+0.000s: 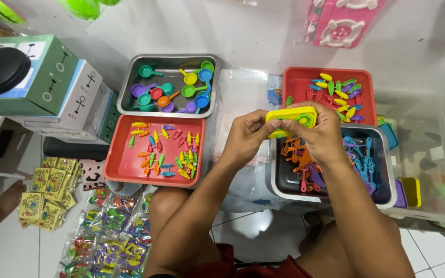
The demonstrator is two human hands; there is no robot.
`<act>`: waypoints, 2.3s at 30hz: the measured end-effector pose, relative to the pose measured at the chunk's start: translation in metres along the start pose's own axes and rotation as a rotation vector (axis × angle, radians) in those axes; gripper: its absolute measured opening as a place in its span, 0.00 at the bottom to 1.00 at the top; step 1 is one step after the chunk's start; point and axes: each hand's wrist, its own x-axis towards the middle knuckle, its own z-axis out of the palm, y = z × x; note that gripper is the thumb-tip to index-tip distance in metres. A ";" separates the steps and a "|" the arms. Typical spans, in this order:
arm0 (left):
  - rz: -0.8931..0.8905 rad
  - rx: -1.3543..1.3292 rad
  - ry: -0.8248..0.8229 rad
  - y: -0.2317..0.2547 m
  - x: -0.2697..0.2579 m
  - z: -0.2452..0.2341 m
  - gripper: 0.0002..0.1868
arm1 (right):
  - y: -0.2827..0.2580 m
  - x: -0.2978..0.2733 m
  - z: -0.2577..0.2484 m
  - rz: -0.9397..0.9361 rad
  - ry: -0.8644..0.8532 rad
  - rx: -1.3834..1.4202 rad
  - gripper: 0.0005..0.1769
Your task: The person sits on the floor and packs small plastic toys, including colorful spoons and forks, into clear plastic bags. They also handle a yellow plastic toy with green wheels, turning it over in their hands before placing it into a bag.
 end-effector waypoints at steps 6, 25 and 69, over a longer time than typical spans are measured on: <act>0.019 0.033 -0.003 0.016 -0.004 0.005 0.14 | 0.005 0.001 -0.007 -0.020 -0.013 -0.005 0.20; 0.203 0.023 -0.141 0.035 -0.009 -0.003 0.14 | 0.009 -0.007 -0.025 -0.245 -0.160 0.006 0.21; 0.231 -0.160 -0.046 0.024 -0.011 0.003 0.13 | -0.025 -0.023 0.011 -1.091 0.184 -0.594 0.29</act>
